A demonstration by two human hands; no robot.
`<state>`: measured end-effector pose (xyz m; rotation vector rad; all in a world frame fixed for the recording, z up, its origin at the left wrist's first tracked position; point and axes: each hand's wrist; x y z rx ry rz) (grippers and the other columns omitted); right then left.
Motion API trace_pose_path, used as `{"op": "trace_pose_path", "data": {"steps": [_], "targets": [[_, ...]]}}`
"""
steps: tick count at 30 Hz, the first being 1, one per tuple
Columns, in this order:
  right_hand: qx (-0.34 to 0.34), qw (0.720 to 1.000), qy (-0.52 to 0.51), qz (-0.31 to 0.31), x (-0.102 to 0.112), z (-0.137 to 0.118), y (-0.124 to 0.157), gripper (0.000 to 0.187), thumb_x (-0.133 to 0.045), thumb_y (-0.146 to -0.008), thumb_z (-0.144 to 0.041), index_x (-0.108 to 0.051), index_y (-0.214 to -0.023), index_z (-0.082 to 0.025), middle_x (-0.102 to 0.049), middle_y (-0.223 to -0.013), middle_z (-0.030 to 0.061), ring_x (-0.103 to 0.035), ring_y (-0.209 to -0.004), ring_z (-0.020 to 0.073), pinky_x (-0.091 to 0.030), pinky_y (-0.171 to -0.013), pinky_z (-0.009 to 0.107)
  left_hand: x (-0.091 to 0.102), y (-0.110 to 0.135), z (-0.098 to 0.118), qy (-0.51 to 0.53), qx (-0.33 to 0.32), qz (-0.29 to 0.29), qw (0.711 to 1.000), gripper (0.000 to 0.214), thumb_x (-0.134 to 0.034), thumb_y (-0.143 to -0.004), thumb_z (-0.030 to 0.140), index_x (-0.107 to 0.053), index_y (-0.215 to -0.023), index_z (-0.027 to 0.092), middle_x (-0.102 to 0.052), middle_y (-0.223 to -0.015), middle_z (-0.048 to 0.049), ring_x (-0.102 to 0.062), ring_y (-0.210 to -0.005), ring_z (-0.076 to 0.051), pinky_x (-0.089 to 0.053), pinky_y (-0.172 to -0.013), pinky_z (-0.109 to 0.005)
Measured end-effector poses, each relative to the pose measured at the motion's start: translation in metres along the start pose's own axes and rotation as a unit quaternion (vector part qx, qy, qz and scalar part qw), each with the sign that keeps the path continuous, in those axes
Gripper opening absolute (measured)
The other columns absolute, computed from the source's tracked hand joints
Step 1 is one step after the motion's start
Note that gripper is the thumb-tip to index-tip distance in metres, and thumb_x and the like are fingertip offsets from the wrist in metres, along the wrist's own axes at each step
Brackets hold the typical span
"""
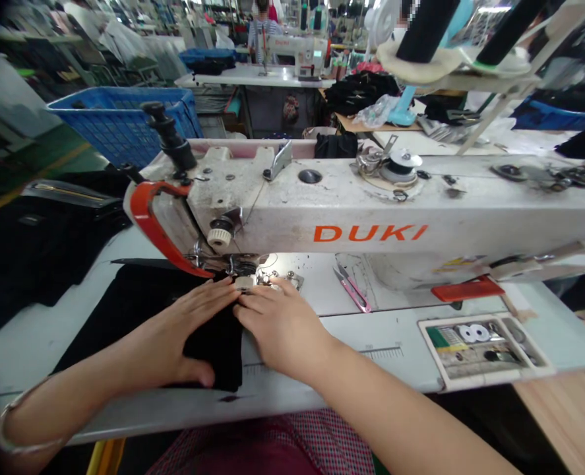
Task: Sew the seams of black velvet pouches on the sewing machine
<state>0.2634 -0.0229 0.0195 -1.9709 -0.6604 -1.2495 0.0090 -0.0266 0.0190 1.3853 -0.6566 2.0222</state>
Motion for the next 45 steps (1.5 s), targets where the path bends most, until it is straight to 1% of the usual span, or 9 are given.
{"op": "trace_pose_path", "data": {"steps": [4,7,12,19,24,32,36,40,45], "targets": [[-0.061,0.997,-0.005,-0.043,0.023,0.009,0.02,0.057,-0.052,-0.084,0.001,-0.057,-0.136,-0.022,-0.06,-0.142,0.0059,-0.046,-0.139,0.0232,-0.03,-0.116,0.051,-0.005,0.03,0.032,-0.014,-0.001,-0.003,1.0,0.082,-0.064,-0.09,0.035,-0.022,-0.159,0.02,-0.029,-0.164,-0.0114,-0.028,-0.151,-0.03,-0.039,-0.118,-0.051],[-0.092,0.994,0.035,-0.036,0.017,0.018,0.011,0.038,-0.057,-0.09,-0.005,-0.062,-0.125,-0.02,-0.065,-0.131,0.0083,-0.054,-0.126,0.0264,-0.042,-0.104,0.047,-0.013,0.04,0.045,0.003,0.028,0.043,0.999,0.067,-0.043,-0.091,0.011,-0.03,-0.156,0.021,-0.038,-0.16,-0.0069,-0.033,-0.15,-0.024,-0.04,-0.118,-0.046],[-0.138,0.981,0.128,0.037,-0.006,0.019,-0.022,0.008,-0.061,-0.096,-0.02,-0.066,-0.098,-0.015,-0.067,-0.103,0.012,-0.058,-0.097,0.0271,-0.044,-0.082,0.04,-0.026,0.037,0.048,0.014,0.052,0.115,0.992,0.054,-0.05,-0.091,0.015,-0.046,-0.145,0.02,-0.053,-0.15,-0.0078,-0.046,-0.142,-0.027,-0.042,-0.117,-0.05],[-0.08,0.991,-0.104,0.031,-0.009,-0.033,0.029,0.036,-0.065,-0.092,-0.055,-0.07,-0.089,-0.019,-0.066,-0.093,0.0049,-0.057,-0.09,0.022,-0.042,-0.083,0.038,-0.024,0.039,0.051,0.118,0.233,0.198,0.945,0.035,-0.041,-0.104,0.033,-0.057,-0.135,0.026,-0.067,-0.133,-0.0023,-0.062,-0.126,-0.023,-0.051,-0.109,-0.044],[-0.128,0.977,-0.149,0.082,-0.024,-0.063,0.052,0.028,-0.069,-0.093,-0.035,-0.065,-0.117,-0.021,-0.067,-0.11,0.0068,-0.058,-0.099,0.0223,-0.043,-0.089,0.039,-0.023,0.039,0.051,0.111,0.233,0.205,0.944,0.035,-0.041,-0.104,0.035,-0.058,-0.133,0.025,-0.068,-0.131,-0.0025,-0.062,-0.124,-0.024,-0.051,-0.109,-0.043],[-0.083,0.975,-0.152,0.14,-0.026,-0.065,0.039,0.017,-0.057,-0.098,-0.019,-0.071,-0.089,-0.022,-0.07,-0.104,0.003,-0.058,-0.092,0.0181,-0.047,-0.084,0.034,-0.022,0.038,0.051,0.105,0.234,0.211,0.943,0.035,-0.04,-0.104,0.033,-0.057,-0.134,0.026,-0.066,-0.132,-0.0032,-0.061,-0.124,-0.024,-0.05,-0.108,-0.044],[-0.037,0.988,-0.114,0.095,-0.023,-0.058,0.045,0.016,-0.057,-0.099,-0.019,-0.07,-0.091,-0.02,-0.063,-0.137,0.0023,-0.055,-0.116,0.021,-0.047,-0.097,0.038,-0.02,0.038,0.044,0.069,0.149,0.186,0.969,0.034,-0.04,-0.102,0.02,-0.053,-0.134,0.02,-0.059,-0.142,-0.0072,-0.056,-0.132,-0.021,-0.048,-0.112,-0.04],[-0.015,0.991,-0.116,0.065,-0.028,-0.052,0.048,0.011,-0.059,-0.1,-0.023,-0.07,-0.096,-0.022,-0.07,-0.128,0.0006,-0.06,-0.112,0.0169,-0.048,-0.096,0.036,-0.02,0.037,0.034,-0.056,-0.043,0.092,0.993,0.035,-0.038,-0.096,0.006,-0.058,-0.125,0.011,-0.053,-0.148,-0.0141,-0.044,-0.143,-0.026,-0.042,-0.118,-0.045],[-0.014,0.99,-0.122,0.062,-0.028,-0.051,0.047,0.011,-0.058,-0.1,-0.023,-0.069,-0.102,-0.022,-0.073,-0.121,0.0013,-0.062,-0.108,0.0164,-0.048,-0.094,0.036,-0.019,0.032,0.033,-0.112,-0.078,0.03,0.99,0.039,-0.039,-0.091,0.002,-0.063,-0.122,0.009,-0.053,-0.148,-0.0168,-0.043,-0.143,-0.03,-0.043,-0.117,-0.049]]}}
Point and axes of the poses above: each hand's wrist, its own y-axis away from the middle knuckle, its own x-axis out of the back of the hand, z = x × y
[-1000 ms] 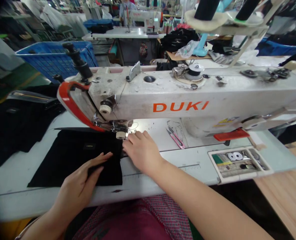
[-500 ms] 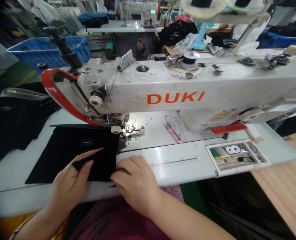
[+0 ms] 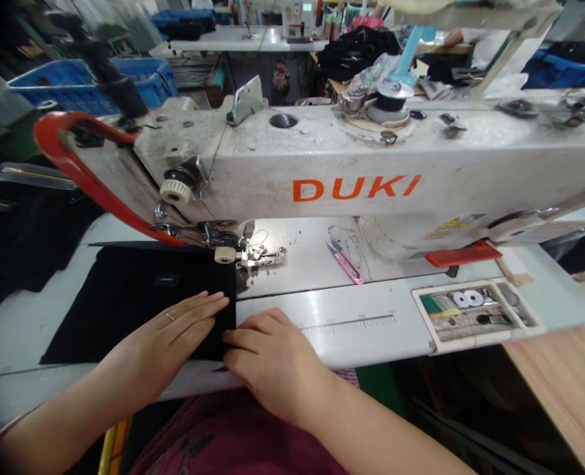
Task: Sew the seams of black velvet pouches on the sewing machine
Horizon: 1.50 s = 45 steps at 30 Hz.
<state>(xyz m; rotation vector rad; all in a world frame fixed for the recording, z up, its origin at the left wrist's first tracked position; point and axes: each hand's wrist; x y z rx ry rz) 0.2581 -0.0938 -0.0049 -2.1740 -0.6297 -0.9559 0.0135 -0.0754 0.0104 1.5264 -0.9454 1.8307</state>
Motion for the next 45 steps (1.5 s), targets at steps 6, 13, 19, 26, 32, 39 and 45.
{"op": "trace_pose_path", "data": {"steps": [6,13,19,26,32,39,45], "targets": [[0.002,1.0,-0.018,-0.006,0.005,0.003,-0.006,0.014,-0.053,-0.102,-0.019,-0.066,-0.098,-0.019,-0.074,-0.106,0.0027,-0.063,-0.099,0.0174,-0.047,-0.089,0.034,0.01,-0.014,0.007,0.025,0.038,0.001,0.999,0.045,-0.045,-0.086,0.006,-0.06,-0.128,0.01,-0.062,-0.137,-0.0139,-0.056,-0.13,-0.028,-0.048,-0.112,-0.045],[0.031,0.999,0.02,-0.032,0.006,0.006,-0.012,0.018,-0.049,-0.102,-0.018,-0.067,-0.099,-0.02,-0.069,-0.088,0.0022,-0.058,-0.083,0.0179,-0.047,-0.08,0.034,0.012,-0.024,0.009,-0.038,0.002,-0.012,0.999,0.057,-0.044,-0.078,0.002,-0.056,-0.133,0.011,-0.066,-0.13,-0.0112,-0.057,-0.121,-0.027,-0.047,-0.107,-0.045],[0.045,0.998,0.048,-0.025,0.009,0.008,-0.02,0.018,-0.052,-0.1,-0.017,-0.069,-0.095,-0.019,-0.065,-0.08,0.0022,-0.055,-0.078,0.0191,-0.046,-0.074,0.035,0.01,-0.031,-0.002,-0.036,-0.006,-0.021,0.999,0.06,-0.047,-0.075,0.001,-0.056,-0.133,0.009,-0.066,-0.129,-0.0102,-0.055,-0.123,-0.029,-0.046,-0.106,-0.048],[0.023,0.996,0.084,-0.006,0.005,0.014,-0.028,0.014,-0.056,-0.099,-0.017,-0.068,-0.092,-0.018,-0.067,-0.085,0.0023,-0.058,-0.084,0.0201,-0.047,-0.074,0.035,0.002,-0.033,-0.016,-0.034,0.005,-0.012,0.999,0.052,-0.052,-0.087,0.006,-0.053,-0.139,0.011,-0.063,-0.134,-0.011,-0.053,-0.127,-0.031,-0.046,-0.11,-0.052],[-0.007,1.0,0.017,0.008,0.005,0.007,-0.011,0.016,-0.053,-0.103,-0.017,-0.066,-0.111,-0.016,-0.071,-0.113,0.0033,-0.06,-0.111,0.0178,-0.045,-0.097,0.034,-0.002,-0.009,-0.012,0.014,-0.035,0.06,0.998,0.038,-0.049,-0.098,0.008,-0.056,-0.136,0.01,-0.064,-0.131,-0.0108,-0.056,-0.126,-0.023,-0.046,-0.114,-0.043],[-0.025,1.0,0.008,0.008,0.005,0.006,-0.007,0.014,-0.056,-0.1,-0.015,-0.066,-0.11,-0.016,-0.071,-0.11,0.0036,-0.061,-0.107,0.0191,-0.046,-0.095,0.035,-0.008,0.0,-0.014,0.039,-0.066,0.073,0.994,0.036,-0.047,-0.101,0.007,-0.057,-0.135,0.011,-0.065,-0.13,-0.0089,-0.057,-0.125,-0.02,-0.05,-0.11,-0.036],[-0.028,0.999,0.011,0.011,0.006,0.005,-0.007,0.015,-0.058,-0.097,-0.014,-0.068,-0.108,-0.017,-0.071,-0.1,0.0037,-0.061,-0.097,0.0208,-0.048,-0.088,0.037,-0.008,-0.007,-0.01,0.065,-0.055,0.083,0.993,0.028,-0.053,-0.099,0.009,-0.063,-0.125,0.011,-0.068,-0.123,-0.01,-0.06,-0.12,-0.024,-0.055,-0.104,-0.04]]}}
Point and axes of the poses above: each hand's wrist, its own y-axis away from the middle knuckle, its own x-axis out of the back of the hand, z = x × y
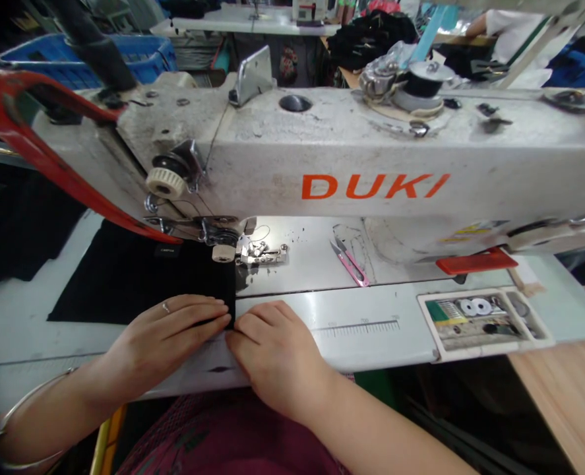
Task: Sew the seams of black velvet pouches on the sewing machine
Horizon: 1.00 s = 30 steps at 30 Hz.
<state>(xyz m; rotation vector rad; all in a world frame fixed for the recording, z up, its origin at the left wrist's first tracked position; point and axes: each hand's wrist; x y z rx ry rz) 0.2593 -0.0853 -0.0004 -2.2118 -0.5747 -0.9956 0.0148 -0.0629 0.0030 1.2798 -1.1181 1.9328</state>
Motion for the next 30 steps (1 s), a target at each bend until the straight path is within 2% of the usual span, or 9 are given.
{"op": "trace_pose_path", "data": {"steps": [8,10,13,16,24,30], "targets": [[-0.014,1.0,-0.024,0.01,0.003,-0.001,0.0,0.011,-0.058,-0.096,-0.013,-0.068,-0.098,-0.017,-0.071,-0.097,0.0038,-0.063,-0.094,0.0201,-0.049,-0.087,0.036,0.002,-0.001,-0.005,0.061,0.023,0.0,0.998,0.024,-0.052,-0.101,0.013,-0.067,-0.12,0.015,-0.07,-0.123,-0.0065,-0.06,-0.123,-0.018,-0.053,-0.106,-0.03],[-0.025,0.999,-0.034,0.019,0.003,-0.001,0.0,0.012,-0.058,-0.097,-0.014,-0.068,-0.103,-0.017,-0.072,-0.104,0.0044,-0.064,-0.096,0.0195,-0.049,-0.089,0.036,0.003,-0.003,-0.005,0.071,0.025,0.003,0.997,0.023,-0.051,-0.101,0.013,-0.068,-0.117,0.015,-0.071,-0.12,-0.0061,-0.061,-0.121,-0.016,-0.053,-0.105,-0.028],[-0.017,0.999,-0.024,0.017,0.002,0.0,0.001,0.024,-0.058,-0.097,-0.015,-0.064,-0.12,-0.017,-0.07,-0.12,0.0047,-0.063,-0.106,0.0199,-0.048,-0.094,0.036,0.005,-0.007,-0.006,0.077,0.026,0.007,0.997,0.022,-0.05,-0.102,0.014,-0.068,-0.114,0.015,-0.072,-0.118,-0.0061,-0.063,-0.118,-0.016,-0.054,-0.103,-0.027],[-0.003,1.0,-0.005,0.006,0.001,0.004,-0.002,0.027,-0.059,-0.096,-0.014,-0.063,-0.123,-0.018,-0.07,-0.123,0.0031,-0.062,-0.107,0.0199,-0.048,-0.095,0.036,0.005,-0.01,-0.01,0.078,0.027,0.008,0.997,0.023,-0.047,-0.103,0.015,-0.067,-0.114,0.016,-0.072,-0.119,-0.0048,-0.063,-0.118,-0.015,-0.055,-0.103,-0.027],[0.009,0.994,0.088,-0.063,0.012,0.019,-0.029,0.024,-0.058,-0.098,-0.02,-0.067,-0.12,-0.017,-0.072,-0.117,0.0057,-0.062,-0.099,0.022,-0.051,-0.087,0.039,0.003,-0.021,-0.039,0.071,0.036,0.026,0.997,0.025,-0.047,-0.104,0.018,-0.069,-0.115,0.017,-0.074,-0.116,-0.0042,-0.067,-0.114,-0.015,-0.055,-0.101,-0.028],[0.028,0.989,0.118,-0.085,0.013,0.032,-0.045,0.028,-0.058,-0.097,-0.019,-0.066,-0.123,-0.013,-0.07,-0.119,0.0095,-0.063,-0.105,0.0235,-0.052,-0.093,0.041,-0.001,-0.029,-0.063,0.056,0.051,0.037,0.996,0.024,-0.051,-0.103,0.023,-0.073,-0.111,0.02,-0.075,-0.114,-0.0038,-0.07,-0.108,-0.017,-0.057,-0.098,-0.033]]}}
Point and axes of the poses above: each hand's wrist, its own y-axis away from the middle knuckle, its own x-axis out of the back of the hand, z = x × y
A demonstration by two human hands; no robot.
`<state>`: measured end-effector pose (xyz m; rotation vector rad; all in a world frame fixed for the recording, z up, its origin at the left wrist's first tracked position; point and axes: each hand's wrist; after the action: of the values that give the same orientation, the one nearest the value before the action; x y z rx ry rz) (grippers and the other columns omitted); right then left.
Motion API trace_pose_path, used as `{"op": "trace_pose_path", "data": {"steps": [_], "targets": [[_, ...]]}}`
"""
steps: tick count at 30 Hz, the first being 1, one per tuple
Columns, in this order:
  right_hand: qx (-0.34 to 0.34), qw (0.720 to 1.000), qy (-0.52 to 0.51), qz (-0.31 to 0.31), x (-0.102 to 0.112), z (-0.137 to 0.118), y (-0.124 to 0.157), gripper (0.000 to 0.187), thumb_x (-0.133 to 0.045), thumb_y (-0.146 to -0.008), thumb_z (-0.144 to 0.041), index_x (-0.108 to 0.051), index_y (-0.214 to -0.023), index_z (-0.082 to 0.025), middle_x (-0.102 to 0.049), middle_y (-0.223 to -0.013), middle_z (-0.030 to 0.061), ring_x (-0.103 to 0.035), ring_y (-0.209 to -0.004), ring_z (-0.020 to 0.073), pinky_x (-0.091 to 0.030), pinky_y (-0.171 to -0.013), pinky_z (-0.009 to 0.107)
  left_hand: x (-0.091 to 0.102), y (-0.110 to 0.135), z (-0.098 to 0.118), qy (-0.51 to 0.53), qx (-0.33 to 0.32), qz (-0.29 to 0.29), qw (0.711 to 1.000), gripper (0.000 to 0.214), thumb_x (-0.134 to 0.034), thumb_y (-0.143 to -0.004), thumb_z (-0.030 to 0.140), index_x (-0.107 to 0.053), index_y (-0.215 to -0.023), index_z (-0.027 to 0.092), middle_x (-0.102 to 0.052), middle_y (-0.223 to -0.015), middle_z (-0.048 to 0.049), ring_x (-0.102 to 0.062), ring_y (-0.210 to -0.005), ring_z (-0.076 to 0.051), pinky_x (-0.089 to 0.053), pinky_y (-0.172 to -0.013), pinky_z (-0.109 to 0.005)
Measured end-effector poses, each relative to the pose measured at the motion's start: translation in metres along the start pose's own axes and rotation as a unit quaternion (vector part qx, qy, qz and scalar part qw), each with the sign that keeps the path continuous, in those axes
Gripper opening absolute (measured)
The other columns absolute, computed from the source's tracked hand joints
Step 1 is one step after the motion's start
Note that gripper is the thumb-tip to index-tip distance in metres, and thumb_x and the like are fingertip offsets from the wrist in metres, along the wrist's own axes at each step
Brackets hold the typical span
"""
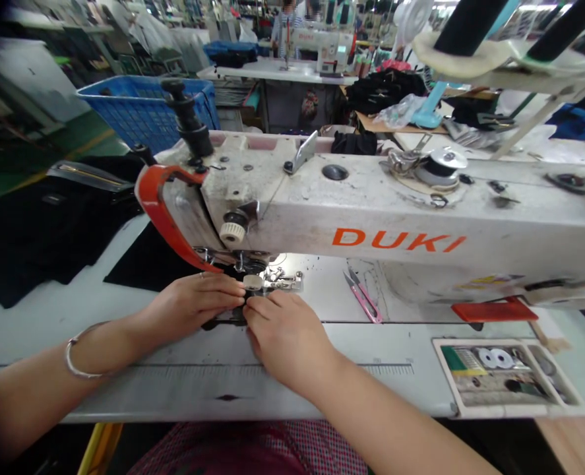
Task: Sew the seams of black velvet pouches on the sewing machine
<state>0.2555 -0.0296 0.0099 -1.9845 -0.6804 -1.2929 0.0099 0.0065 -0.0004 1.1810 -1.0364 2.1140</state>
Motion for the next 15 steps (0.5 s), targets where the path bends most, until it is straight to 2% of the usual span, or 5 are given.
{"op": "trace_pose_path", "data": {"steps": [7,12,15], "targets": [[-0.029,0.998,-0.004,0.059,-0.011,0.01,-0.009,0.022,-0.057,-0.097,-0.02,-0.07,-0.114,-0.014,-0.071,-0.118,0.0109,-0.063,-0.109,0.0266,-0.052,-0.091,0.043,-0.004,-0.01,-0.023,-0.022,0.043,0.006,0.999,0.024,-0.053,-0.102,0.029,-0.076,-0.106,0.026,-0.077,-0.109,0.0002,-0.071,-0.106,-0.017,-0.056,-0.099,-0.033],[-0.014,0.996,-0.019,0.091,-0.018,0.014,-0.01,0.023,-0.054,-0.097,-0.016,-0.07,-0.113,-0.015,-0.073,-0.116,0.0097,-0.063,-0.11,0.0248,-0.052,-0.094,0.042,-0.011,-0.012,-0.043,-0.042,0.086,0.021,0.995,0.021,-0.057,-0.1,0.03,-0.077,-0.102,0.027,-0.078,-0.102,-0.0002,-0.073,-0.096,-0.019,-0.059,-0.088,-0.034],[-0.014,0.995,-0.021,0.093,-0.019,0.016,-0.01,0.023,-0.054,-0.097,-0.015,-0.071,-0.113,-0.015,-0.074,-0.114,0.0092,-0.064,-0.109,0.0239,-0.051,-0.094,0.042,-0.014,-0.013,-0.052,-0.041,0.09,0.018,0.995,0.022,-0.056,-0.1,0.029,-0.078,-0.101,0.026,-0.079,-0.098,-0.0003,-0.073,-0.09,-0.019,-0.06,-0.086,-0.035]]}}
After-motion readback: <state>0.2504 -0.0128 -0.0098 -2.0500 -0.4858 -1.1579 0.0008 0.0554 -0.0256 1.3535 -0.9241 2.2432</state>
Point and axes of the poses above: each hand's wrist, its own y-axis away from the middle knuckle, its own x-axis out of the back of the hand, z = x × y
